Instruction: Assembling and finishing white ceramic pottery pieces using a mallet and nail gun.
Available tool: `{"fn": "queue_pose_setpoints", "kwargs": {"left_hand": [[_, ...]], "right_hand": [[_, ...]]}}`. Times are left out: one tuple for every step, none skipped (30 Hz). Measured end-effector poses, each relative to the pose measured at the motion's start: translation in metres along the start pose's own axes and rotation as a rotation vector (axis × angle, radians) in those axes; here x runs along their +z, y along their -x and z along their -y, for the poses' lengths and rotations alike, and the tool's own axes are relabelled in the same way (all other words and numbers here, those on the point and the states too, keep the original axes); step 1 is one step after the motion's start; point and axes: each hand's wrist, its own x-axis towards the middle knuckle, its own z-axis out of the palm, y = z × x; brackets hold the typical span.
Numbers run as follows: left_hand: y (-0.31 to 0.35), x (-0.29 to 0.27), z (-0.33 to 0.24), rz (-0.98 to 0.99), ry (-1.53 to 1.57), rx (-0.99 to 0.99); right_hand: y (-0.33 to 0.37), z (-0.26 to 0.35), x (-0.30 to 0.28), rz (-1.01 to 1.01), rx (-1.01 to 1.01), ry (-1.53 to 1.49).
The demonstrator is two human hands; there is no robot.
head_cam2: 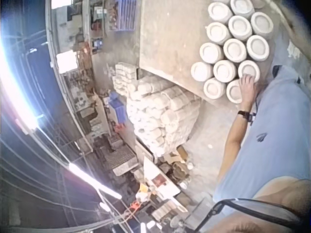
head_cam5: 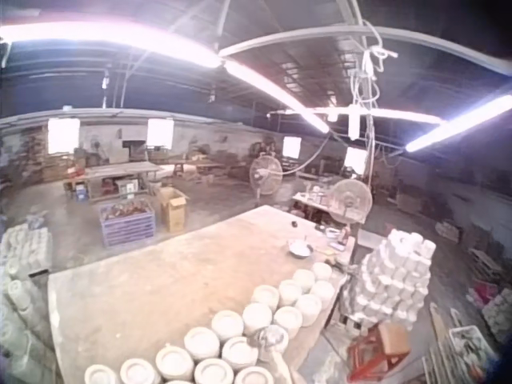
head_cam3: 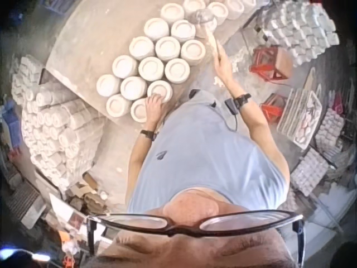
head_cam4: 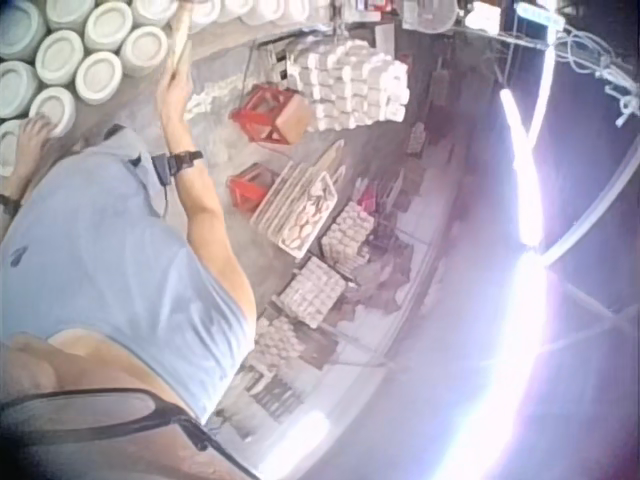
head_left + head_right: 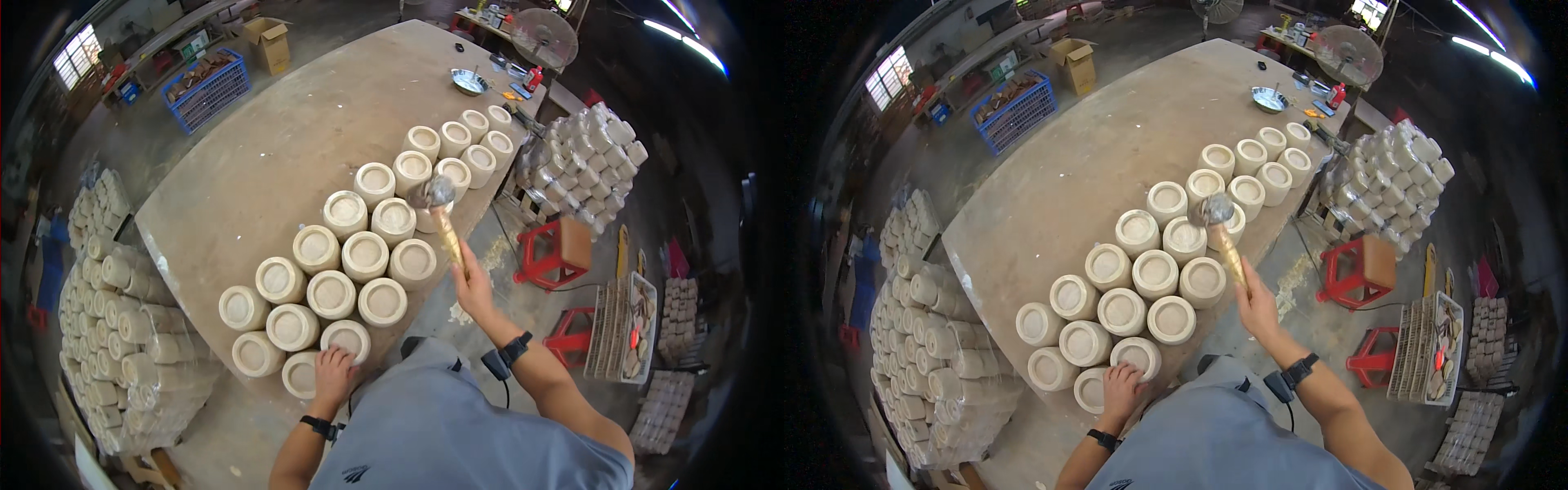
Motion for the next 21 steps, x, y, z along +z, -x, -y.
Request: {"fn": "queue_pose_setpoints", "kwargs": {"left_hand": [[0.002, 0.000, -0.002, -0.012, 0.008, -0.010], [0.005, 0.002, -0.004, -0.014, 0.005, -0.027], [0.006, 0.003, -0.005, -0.021, 0.003, -0.032], [0.006, 0.005, -0.005, -0.033, -0.002, -0.046], [0.007, 0.006, -0.007, -0.043, -0.009, -0.067], [0.009, 0.006, -0.012, -0.020, -0.018, -0.096], [0.008, 0.007, -0.016, 0.004, -0.027, -0.126], [0.009, 0.008, -0.021, -0.007, -0.037, -0.160], [0.009, 0.009, -0.026, -0.029, -0.048, -0.194], [0.014, 0.009, -0.031, -0.043, -0.061, -0.225], [0.019, 0.009, -0.037, -0.044, -0.071, -0.257], [0.019, 0.012, -0.042, -0.056, -0.090, -0.304], [0.020, 0.016, -0.049, -0.062, -0.105, -0.352], [0.018, 0.019, -0.053, -0.067, -0.114, -0.388], [0.013, 0.019, -0.055, -0.068, -0.132, -0.393], [0.011, 0.015, -0.058, -0.068, -0.153, -0.403], [0.008, 0.013, -0.063, -0.052, -0.102, -0.443], [0.006, 0.011, -0.068, -0.047, -0.107, -0.468], [0.004, 0.011, -0.069, -0.063, -0.113, -0.469], [0.003, 0.011, -0.071, -0.080, -0.119, -0.468], [0.002, 0.013, -0.072, -0.088, -0.120, -0.476]], "right_hand": [[-0.012, 0.005, 0.002, -0.067, -0.059, -0.067], [-0.016, -0.008, 0.012, -0.052, -0.064, -0.074], [-0.022, -0.029, 0.025, -0.046, -0.097, -0.039], [-0.031, -0.038, 0.033, -0.031, -0.137, -0.008], [-0.036, -0.048, 0.035, -0.016, -0.152, -0.019], [-0.043, -0.054, 0.037, 0.242, 0.067, 0.161], [-0.051, -0.060, 0.039, 0.496, 0.280, 0.352], [-0.059, -0.064, 0.038, 0.522, 0.253, 0.346], [-0.067, -0.067, 0.036, 0.469, 0.241, 0.271], [-0.068, -0.068, 0.035, 0.418, 0.240, 0.193], [-0.067, -0.068, 0.031, 0.446, 0.226, 0.183], [-0.074, -0.065, 0.029, 0.410, 0.137, 0.078], [-0.080, -0.062, 0.025, 0.376, 0.057, -0.028], [-0.088, -0.059, 0.022, 0.408, 0.041, -0.039], [-0.092, -0.054, 0.016, 0.370, -0.056, -0.137], [-0.096, -0.043, 0.011, 0.335, -0.151, -0.241], [-0.099, -0.028, 0.008, 0.363, -0.154, -0.351], [-0.096, -0.017, 0.001, 0.387, -0.153, -0.362], [-0.098, -0.008, -0.001, 0.439, -0.164, -0.427], [-0.098, -0.002, 0.001, 0.490, -0.175, -0.492], [-0.096, -0.002, 0.004, 0.483, -0.314, -0.449]]}}
